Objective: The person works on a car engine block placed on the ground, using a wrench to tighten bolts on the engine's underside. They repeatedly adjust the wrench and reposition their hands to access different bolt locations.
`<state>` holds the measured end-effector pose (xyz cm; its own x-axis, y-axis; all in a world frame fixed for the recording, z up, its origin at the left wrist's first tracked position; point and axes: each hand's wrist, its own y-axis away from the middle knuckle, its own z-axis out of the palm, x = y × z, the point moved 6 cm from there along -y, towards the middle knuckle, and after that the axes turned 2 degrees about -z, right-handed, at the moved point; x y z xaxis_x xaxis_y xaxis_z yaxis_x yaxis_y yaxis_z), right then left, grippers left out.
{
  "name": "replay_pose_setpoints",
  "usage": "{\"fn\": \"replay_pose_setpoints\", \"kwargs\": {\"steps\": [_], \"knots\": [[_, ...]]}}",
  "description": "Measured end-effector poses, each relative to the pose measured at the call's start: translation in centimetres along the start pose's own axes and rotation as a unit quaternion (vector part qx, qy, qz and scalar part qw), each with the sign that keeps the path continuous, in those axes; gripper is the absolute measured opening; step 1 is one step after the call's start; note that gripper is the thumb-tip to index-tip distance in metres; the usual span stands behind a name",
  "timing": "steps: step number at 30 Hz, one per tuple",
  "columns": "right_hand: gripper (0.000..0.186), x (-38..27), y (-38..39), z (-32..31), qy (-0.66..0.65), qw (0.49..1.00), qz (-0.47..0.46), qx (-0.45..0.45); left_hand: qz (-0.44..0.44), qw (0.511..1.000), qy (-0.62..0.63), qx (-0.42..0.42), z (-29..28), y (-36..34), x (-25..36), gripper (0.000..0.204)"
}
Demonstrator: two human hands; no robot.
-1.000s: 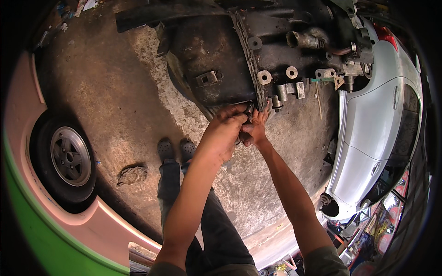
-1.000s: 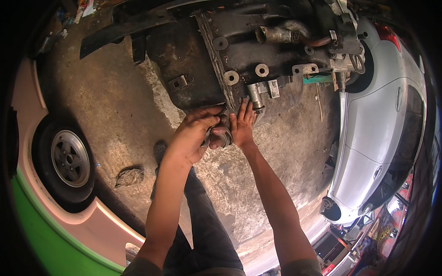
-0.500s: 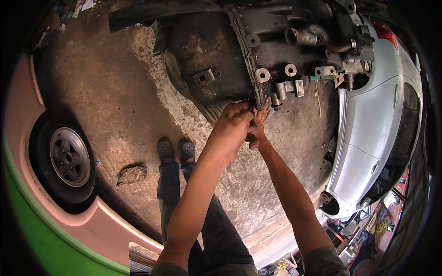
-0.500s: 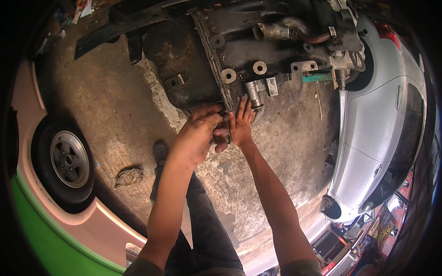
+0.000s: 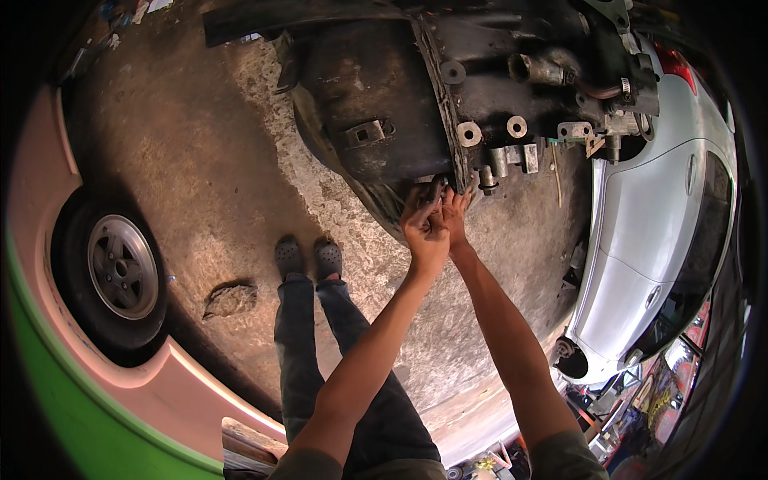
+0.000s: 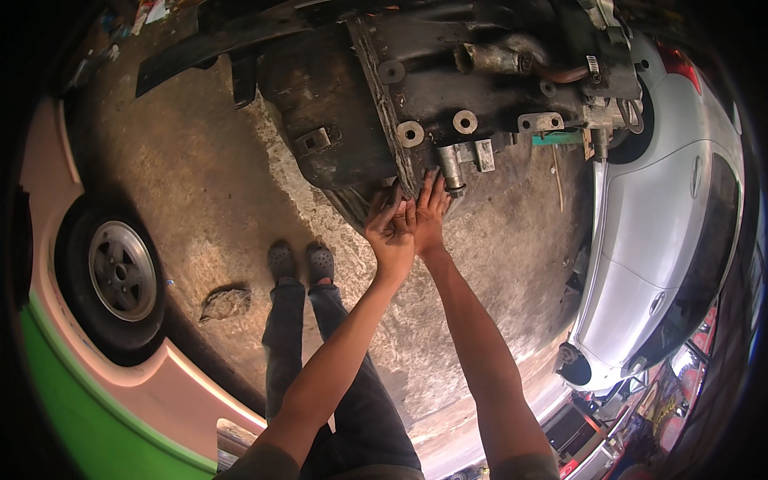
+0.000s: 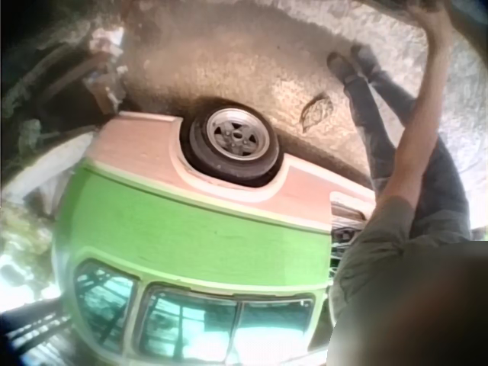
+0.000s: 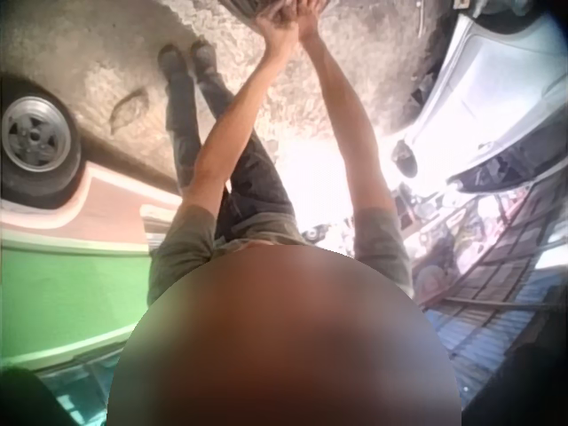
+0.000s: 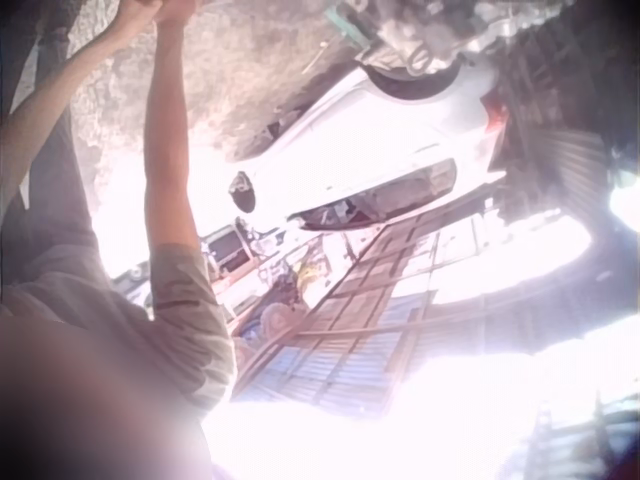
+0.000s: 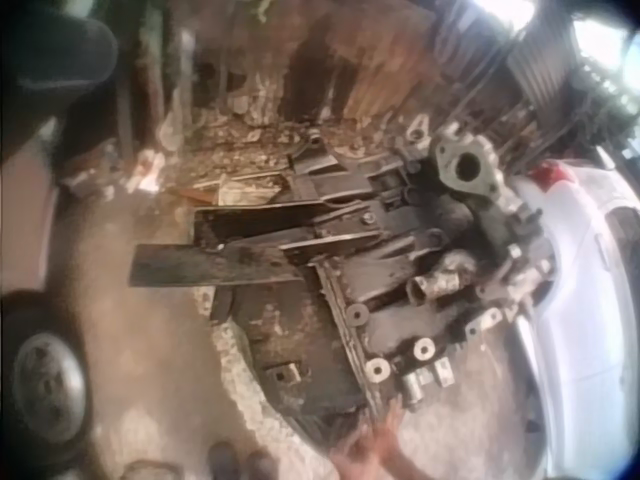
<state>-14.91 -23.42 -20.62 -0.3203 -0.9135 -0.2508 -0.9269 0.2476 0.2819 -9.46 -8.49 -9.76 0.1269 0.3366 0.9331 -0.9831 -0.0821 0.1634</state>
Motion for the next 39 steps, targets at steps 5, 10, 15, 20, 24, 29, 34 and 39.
{"fn": "replay_pose_setpoints", "kwargs": {"steps": [5, 10, 15, 20, 24, 29, 34, 39], "knots": [[0.081, 0.3, 0.2, 0.5, 0.009, 0.999, -0.024, 0.023, -0.023, 1.000, -0.011, 0.001, -0.3, 0.2, 0.1, 0.026], [0.090, 0.7, 0.1, 0.6, -0.014, 1.000, -0.013, 0.012, -0.030, 0.999, -0.015, 0.009, 0.3, 0.9, 0.7, 0.026], [0.091, 0.0, 0.1, 0.0, 0.000, 0.999, -0.035, 0.020, -0.030, 0.998, -0.052, -0.006, 0.5, 1.2, 1.6, 0.029], [0.079, -0.6, 0.2, -0.3, 0.049, 0.998, -0.035, 0.033, -0.034, 0.992, -0.112, -0.053, 0.0, 1.4, 2.2, 0.034], [0.075, -1.4, 0.1, -0.8, 0.067, 0.997, -0.031, 0.016, -0.004, 0.991, -0.128, -0.040, -0.2, 1.8, 1.8, 0.044], [0.074, -3.7, 0.2, -5.2, -0.056, 0.997, 0.043, -0.022, -0.109, 0.990, -0.072, -0.061, -2.7, 1.5, -0.5, 0.050], [0.074, -3.4, -0.3, -10.7, 0.162, 0.973, 0.011, -0.164, -0.250, 0.954, 0.048, -0.159, -4.0, 0.8, 1.4, 0.046], [0.079, -0.9, -1.6, -8.7, 0.118, 0.989, -0.037, -0.080, -0.411, 0.876, 0.082, -0.238, -4.7, -1.3, 4.0, 0.048]]}}
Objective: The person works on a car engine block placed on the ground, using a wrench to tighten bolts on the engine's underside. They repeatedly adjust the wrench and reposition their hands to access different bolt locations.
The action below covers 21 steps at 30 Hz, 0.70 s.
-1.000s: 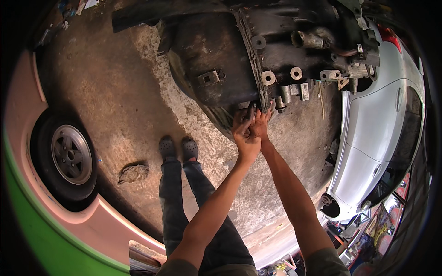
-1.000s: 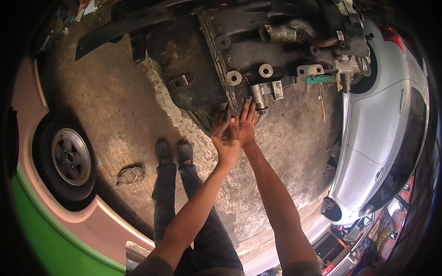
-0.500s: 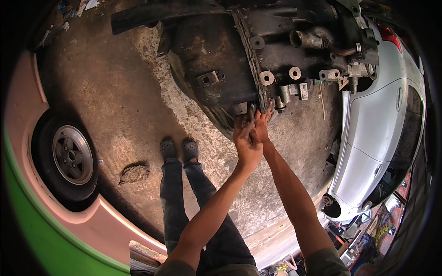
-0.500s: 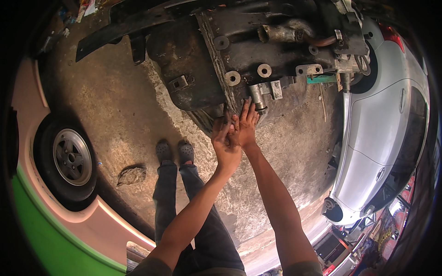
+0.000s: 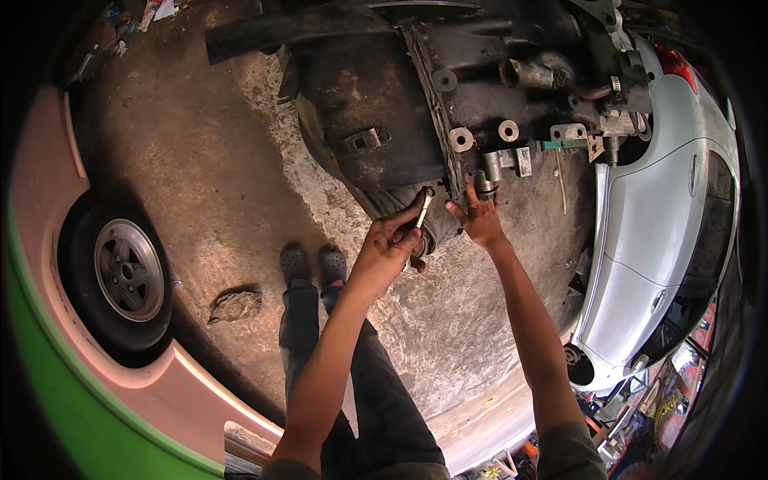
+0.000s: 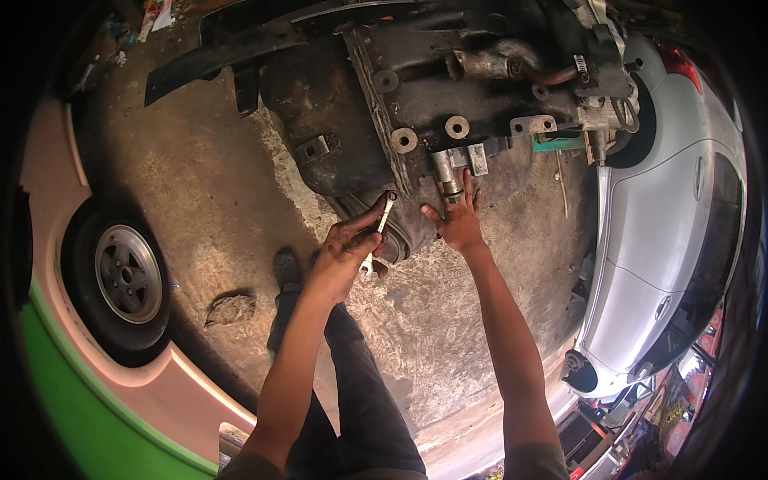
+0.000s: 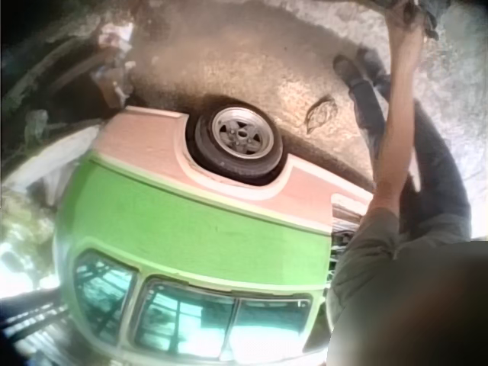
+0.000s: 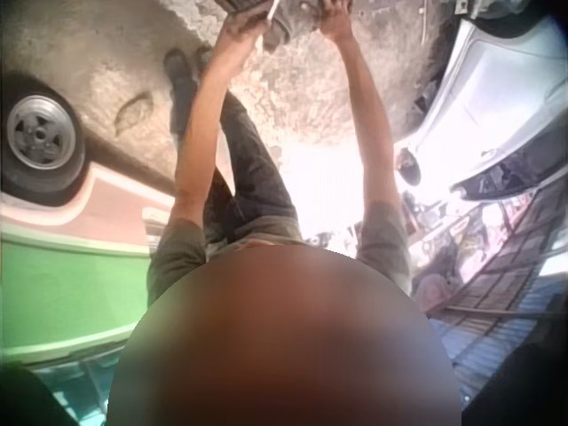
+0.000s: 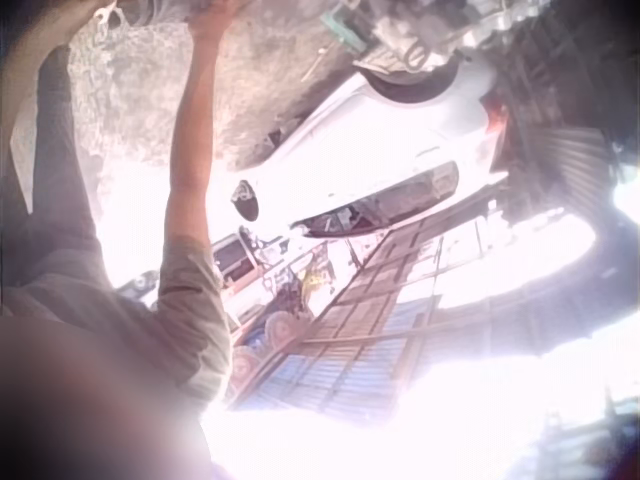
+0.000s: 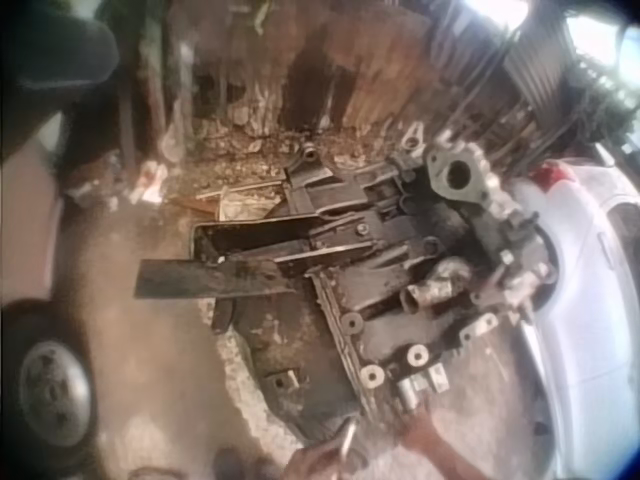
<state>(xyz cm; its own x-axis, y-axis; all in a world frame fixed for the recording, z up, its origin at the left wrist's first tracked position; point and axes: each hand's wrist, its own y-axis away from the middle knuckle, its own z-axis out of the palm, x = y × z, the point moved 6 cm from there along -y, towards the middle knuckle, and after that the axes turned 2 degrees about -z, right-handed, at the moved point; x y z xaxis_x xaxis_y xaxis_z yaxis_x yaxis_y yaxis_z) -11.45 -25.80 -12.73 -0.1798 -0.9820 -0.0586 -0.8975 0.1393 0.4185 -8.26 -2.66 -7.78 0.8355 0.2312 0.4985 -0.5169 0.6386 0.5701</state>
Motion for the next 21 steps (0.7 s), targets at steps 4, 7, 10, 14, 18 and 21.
{"fn": "replay_pose_setpoints", "kwargs": {"steps": [4, 7, 10, 14, 18, 21], "knots": [[0.079, 1.6, -0.6, 3.3, -0.025, 1.000, 0.008, -0.009, -0.042, 0.999, -0.008, -0.025, -0.5, -0.7, 2.4, 0.040], [0.080, 2.3, -0.6, 3.7, -0.022, 1.000, 0.010, -0.009, -0.039, 0.998, -0.023, -0.041, -0.4, -0.9, 3.5, 0.036], [0.082, 2.2, -0.7, 3.6, -0.029, 0.999, 0.020, -0.018, -0.050, 0.997, 0.003, -0.056, 0.0, -0.7, 4.2, 0.036], [0.082, 2.0, -0.7, 3.5, -0.024, 1.000, 0.012, -0.015, -0.057, 0.998, 0.011, -0.024, 0.3, -0.4, 5.0, 0.032], [0.082, 1.9, -0.7, 3.4, -0.026, 1.000, 0.012, -0.008, -0.083, 0.996, 0.010, 0.039, 0.5, -0.2, 6.0, 0.020], [0.082, 1.7, -0.7, 3.2, -0.028, 1.000, 0.010, 0.004, -0.093, 0.994, -0.018, 0.058, 1.0, 0.1, 6.6, 0.018]]}}
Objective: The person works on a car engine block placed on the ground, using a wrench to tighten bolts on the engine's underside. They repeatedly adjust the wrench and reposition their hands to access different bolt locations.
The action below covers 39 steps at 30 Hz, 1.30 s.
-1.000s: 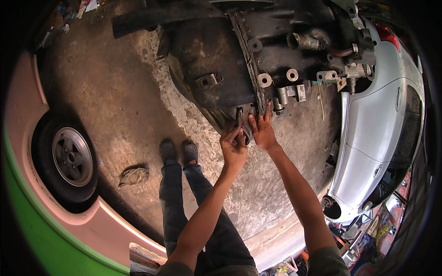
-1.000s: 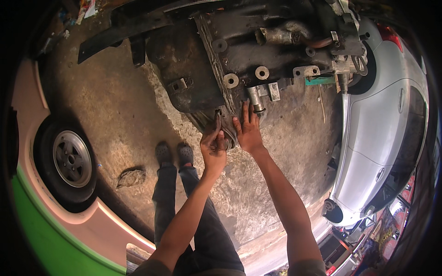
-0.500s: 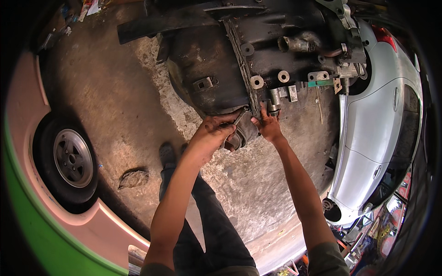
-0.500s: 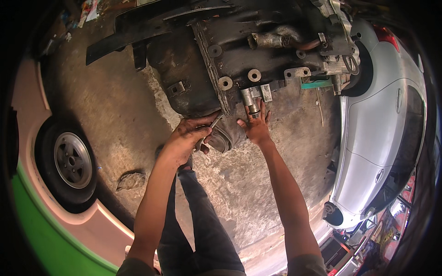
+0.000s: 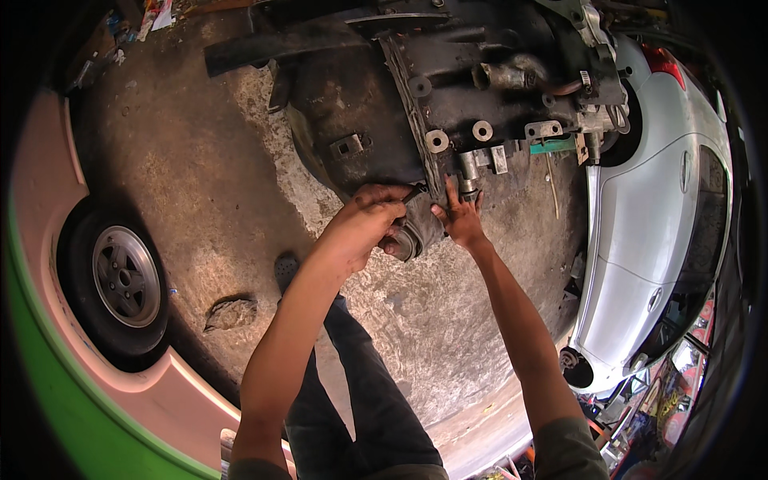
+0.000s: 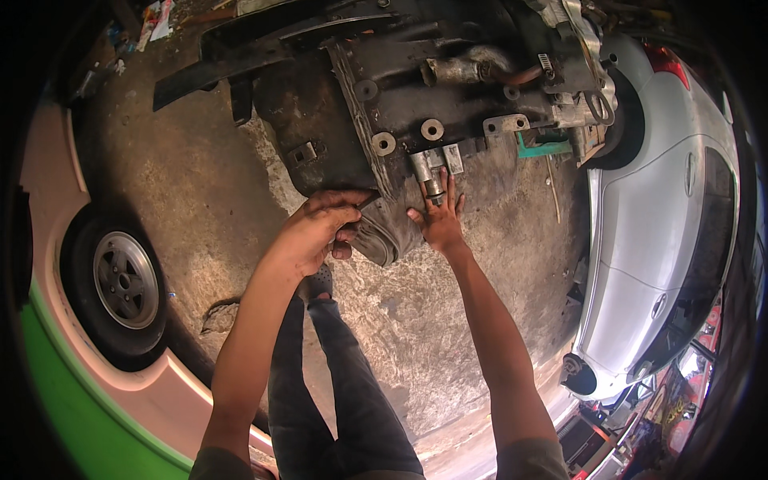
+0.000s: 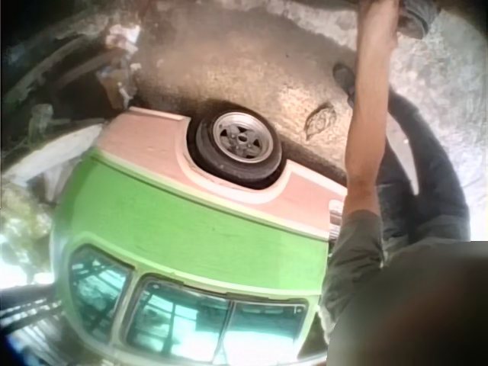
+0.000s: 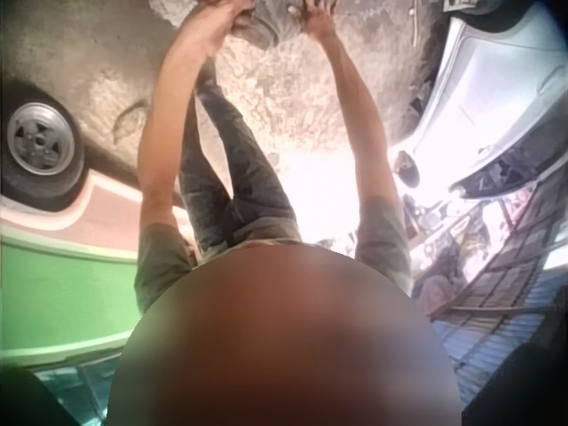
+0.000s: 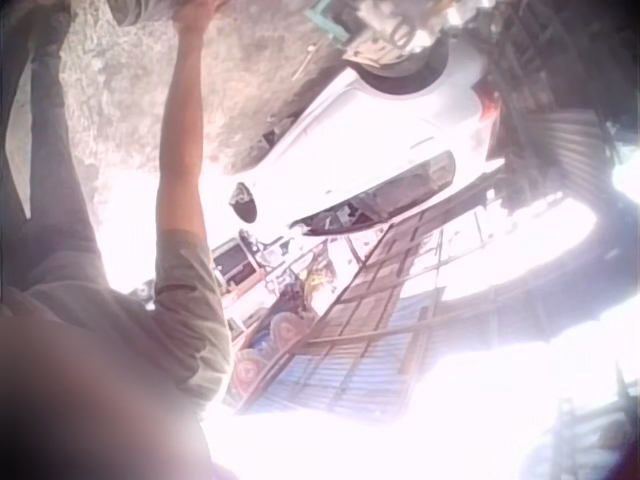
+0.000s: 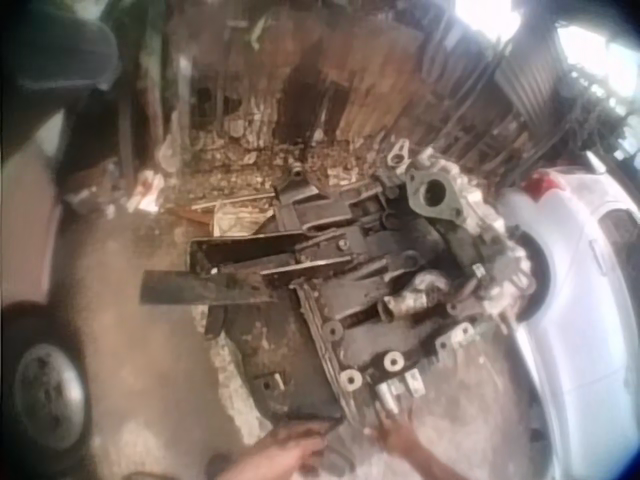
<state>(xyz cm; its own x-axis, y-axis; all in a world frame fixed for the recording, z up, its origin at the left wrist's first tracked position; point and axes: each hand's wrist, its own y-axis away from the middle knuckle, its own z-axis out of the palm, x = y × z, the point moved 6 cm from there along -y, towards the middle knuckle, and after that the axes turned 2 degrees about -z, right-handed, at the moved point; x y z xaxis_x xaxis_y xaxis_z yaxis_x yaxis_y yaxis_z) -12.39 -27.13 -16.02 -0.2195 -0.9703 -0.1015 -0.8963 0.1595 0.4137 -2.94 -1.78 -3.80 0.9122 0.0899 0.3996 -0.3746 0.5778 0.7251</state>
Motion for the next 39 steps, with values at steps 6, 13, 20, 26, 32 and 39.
{"fn": "replay_pose_setpoints", "kwargs": {"steps": [6, 13, 20, 26, 32, 39], "knots": [[0.082, -0.1, 0.0, -0.1, -0.002, 1.000, 0.002, -0.005, 0.170, 0.953, -0.249, 0.016, 2.4, 1.1, -0.1, 0.039], [0.080, 0.1, 0.0, 0.2, -0.001, 1.000, 0.011, -0.005, 0.384, 0.850, -0.313, 0.177, 3.7, 1.2, -5.7, 0.038], [0.080, 0.2, 0.1, 0.4, 0.000, 1.000, -0.002, 0.006, 0.220, 0.972, 0.078, 0.038, 3.3, -2.8, -8.8, 0.033], [0.081, 0.1, 0.2, 0.5, -0.012, 1.000, -0.007, 0.013, 0.137, 0.988, -0.057, 0.054, -0.2, -0.9, -6.0, 0.035], [0.082, 0.0, 0.1, 0.5, -0.014, 1.000, -0.010, 0.020, 0.277, 0.938, -0.192, 0.084, -1.5, 0.4, -0.3, 0.021], [0.082, -0.2, 0.1, 0.1, -0.003, 1.000, -0.007, 0.020, 0.302, 0.931, -0.191, 0.076, -0.6, 1.5, 0.8, 0.020]]}}
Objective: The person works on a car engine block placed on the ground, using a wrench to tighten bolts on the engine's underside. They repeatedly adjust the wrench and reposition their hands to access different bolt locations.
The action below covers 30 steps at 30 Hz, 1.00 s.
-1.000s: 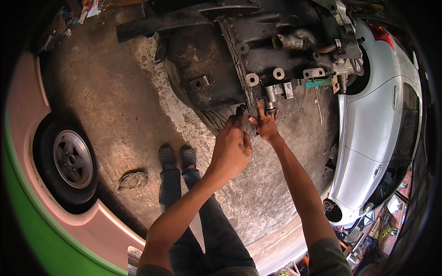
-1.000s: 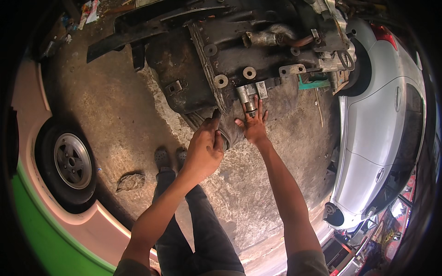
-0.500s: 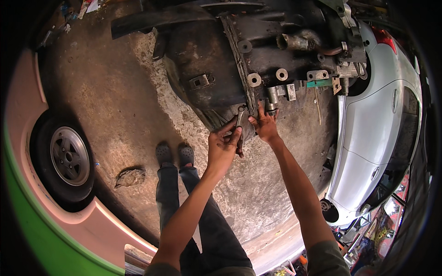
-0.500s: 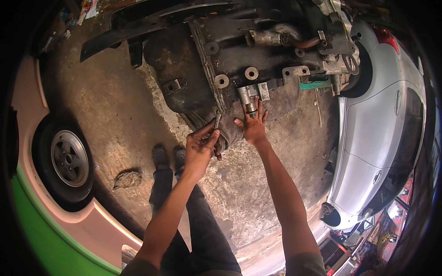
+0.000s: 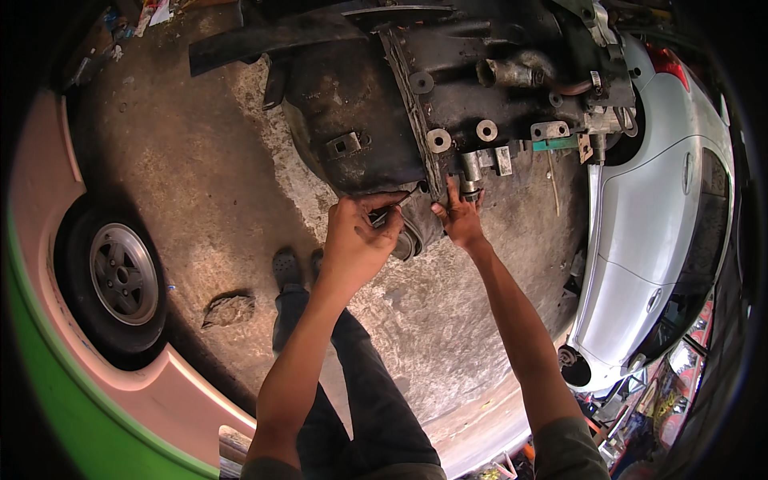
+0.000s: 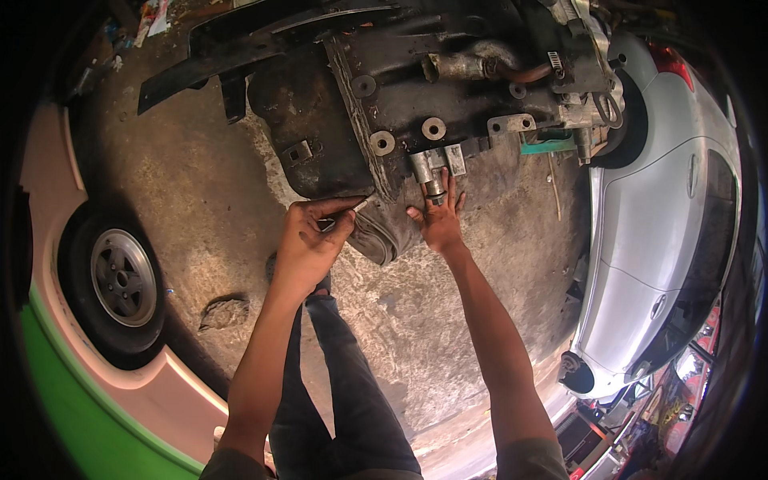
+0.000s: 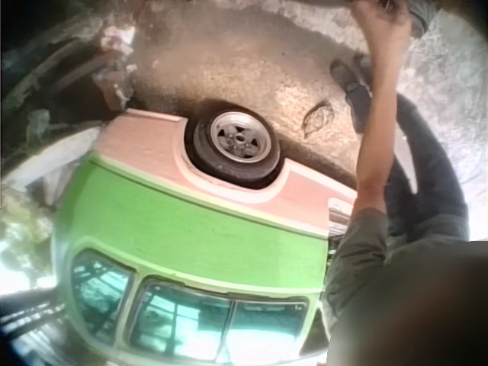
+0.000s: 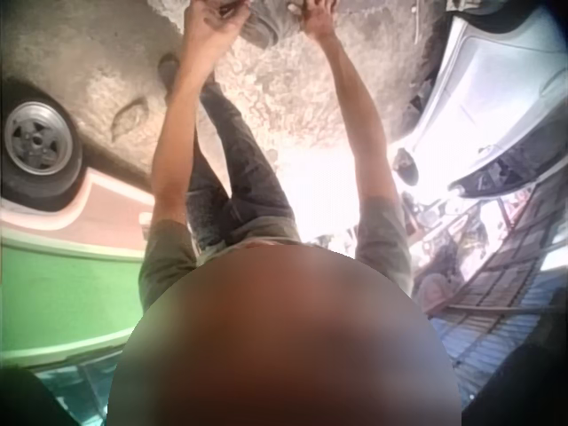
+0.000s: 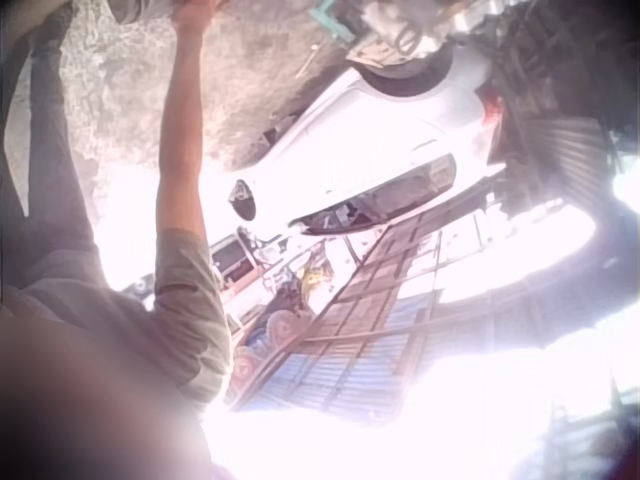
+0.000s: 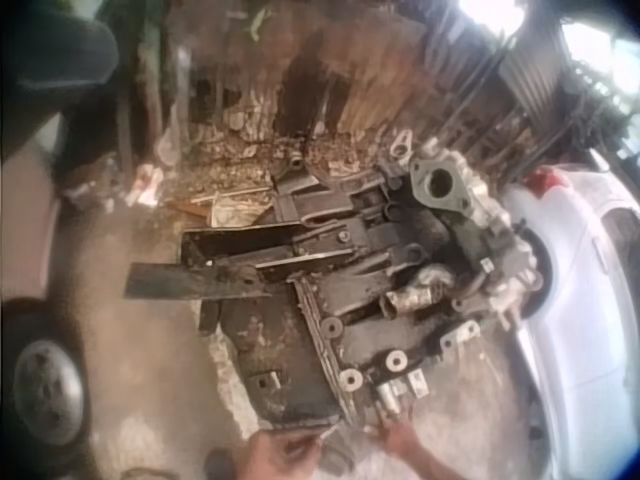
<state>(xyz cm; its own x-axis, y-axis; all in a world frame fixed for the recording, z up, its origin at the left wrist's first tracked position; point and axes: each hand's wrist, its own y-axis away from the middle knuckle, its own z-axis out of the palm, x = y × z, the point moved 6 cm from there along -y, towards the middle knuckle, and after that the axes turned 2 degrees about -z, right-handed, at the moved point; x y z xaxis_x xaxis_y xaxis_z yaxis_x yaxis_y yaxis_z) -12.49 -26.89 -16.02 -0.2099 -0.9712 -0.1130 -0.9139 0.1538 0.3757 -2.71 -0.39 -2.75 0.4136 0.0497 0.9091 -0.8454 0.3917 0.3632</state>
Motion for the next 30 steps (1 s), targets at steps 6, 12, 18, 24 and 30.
{"fn": "replay_pose_setpoints", "kwargs": {"steps": [6, 12, 18, 24, 30], "knots": [[0.082, 0.1, 0.0, 0.1, -0.004, 1.000, -0.002, 0.005, -0.034, 0.982, -0.188, -0.003, -1.5, -0.8, -0.8, 0.022], [0.082, 0.2, 0.0, 0.3, 0.000, 1.000, 0.004, -0.003, -0.054, 0.981, -0.178, -0.059, -0.6, -2.6, -0.6, 0.020], [0.081, 0.2, 0.0, 0.3, 0.002, 1.000, 0.003, -0.005, -0.089, 0.984, -0.138, -0.067, -0.5, -3.0, -0.1, 0.020], [0.080, 0.1, 0.0, 0.3, -0.003, 1.000, -0.002, 0.006, -0.142, 0.988, 0.007, -0.067, 0.0, -1.7, -0.3, 0.019], [0.081, 0.1, 0.1, 0.3, -0.017, 1.000, -0.001, 0.007, -0.081, 0.990, 0.112, -0.013, 1.2, -0.6, -0.2, 0.018]]}}
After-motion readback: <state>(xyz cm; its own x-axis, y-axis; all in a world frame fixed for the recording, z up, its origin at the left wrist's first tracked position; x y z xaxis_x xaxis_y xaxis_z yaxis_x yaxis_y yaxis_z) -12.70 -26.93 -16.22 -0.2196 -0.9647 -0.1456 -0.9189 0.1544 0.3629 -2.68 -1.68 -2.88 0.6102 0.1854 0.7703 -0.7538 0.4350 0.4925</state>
